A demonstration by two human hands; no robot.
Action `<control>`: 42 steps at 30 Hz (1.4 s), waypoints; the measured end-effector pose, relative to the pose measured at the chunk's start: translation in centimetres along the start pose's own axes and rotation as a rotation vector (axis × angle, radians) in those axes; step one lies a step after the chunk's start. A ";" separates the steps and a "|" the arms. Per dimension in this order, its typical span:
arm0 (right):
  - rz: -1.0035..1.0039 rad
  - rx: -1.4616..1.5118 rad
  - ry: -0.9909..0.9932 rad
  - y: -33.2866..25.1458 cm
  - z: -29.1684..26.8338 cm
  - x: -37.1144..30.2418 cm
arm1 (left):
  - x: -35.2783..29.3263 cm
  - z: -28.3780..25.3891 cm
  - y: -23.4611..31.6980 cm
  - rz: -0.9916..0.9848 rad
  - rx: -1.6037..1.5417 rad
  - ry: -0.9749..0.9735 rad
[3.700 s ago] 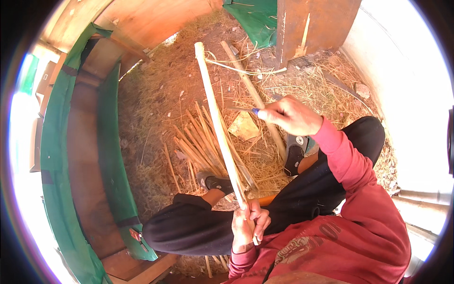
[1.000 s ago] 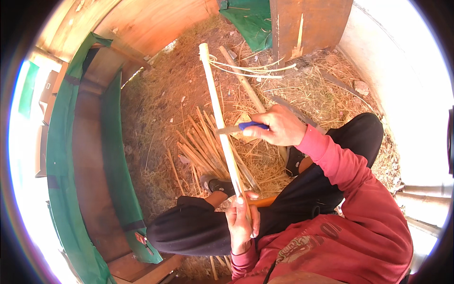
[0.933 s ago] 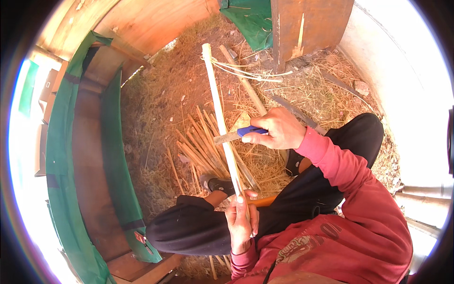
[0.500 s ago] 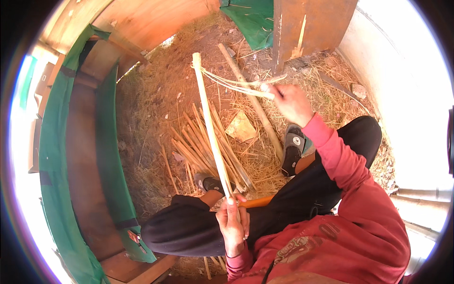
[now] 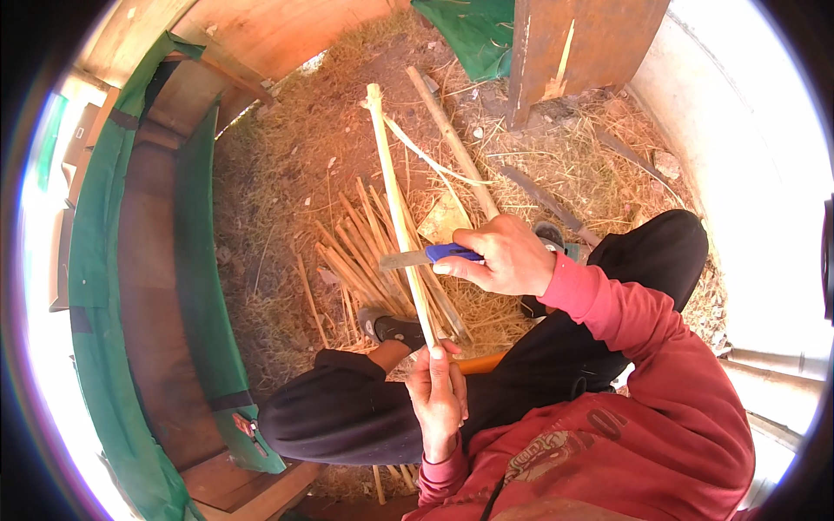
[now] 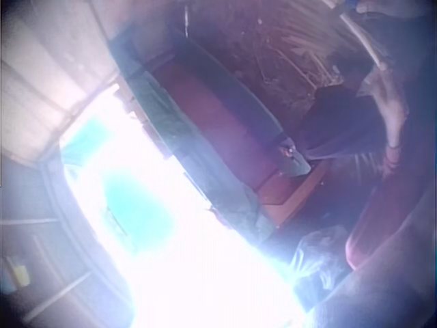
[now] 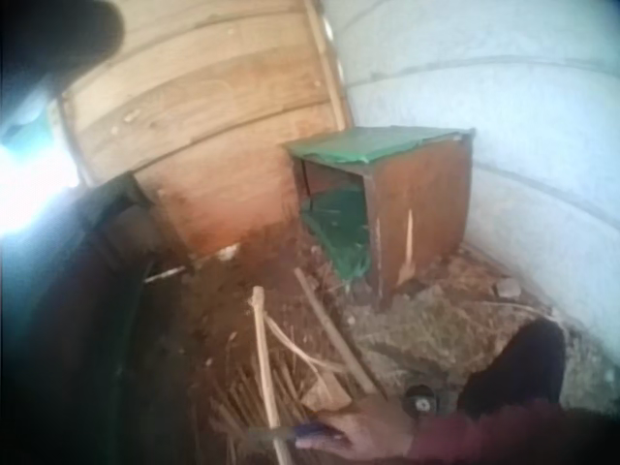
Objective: The person sits on the ground and uses a knife to shave the bark off a long wooden stick. They rotate the stick and pull the knife along its length to remove thin strips of bark, then place the finished stick on a pile of similar sticks.
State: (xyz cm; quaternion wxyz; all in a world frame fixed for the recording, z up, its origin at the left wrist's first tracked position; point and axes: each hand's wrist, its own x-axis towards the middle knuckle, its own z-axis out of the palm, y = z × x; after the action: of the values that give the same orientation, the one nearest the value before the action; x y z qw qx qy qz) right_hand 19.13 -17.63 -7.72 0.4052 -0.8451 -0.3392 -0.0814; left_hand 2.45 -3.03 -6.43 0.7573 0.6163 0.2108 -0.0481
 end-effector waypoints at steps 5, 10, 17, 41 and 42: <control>0.138 0.028 0.037 1.3 0.8 0.2 | -0.5 0.2 -0.4 0.026 -0.032 -0.084; 0.104 -0.002 0.086 2.4 0.1 0.5 | -0.7 0.5 -0.2 0.019 -0.021 -0.113; 0.116 -0.298 0.137 3.4 0.4 0.5 | -0.1 0.4 0.0 -0.053 -0.055 -0.089; 0.049 0.189 -0.186 1.7 -1.3 0.5 | 0.4 0.2 -0.3 -0.012 -0.186 0.000; 0.030 0.149 -0.173 1.6 -0.9 0.5 | 0.4 0.3 -0.3 -0.011 -0.166 0.001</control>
State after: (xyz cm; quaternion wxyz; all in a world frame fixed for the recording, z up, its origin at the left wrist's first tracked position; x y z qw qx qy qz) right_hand 20.61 -18.75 -7.93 0.4371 -0.8215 -0.3654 0.0235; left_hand 2.81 -3.30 -6.87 0.8054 0.5503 0.2177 -0.0342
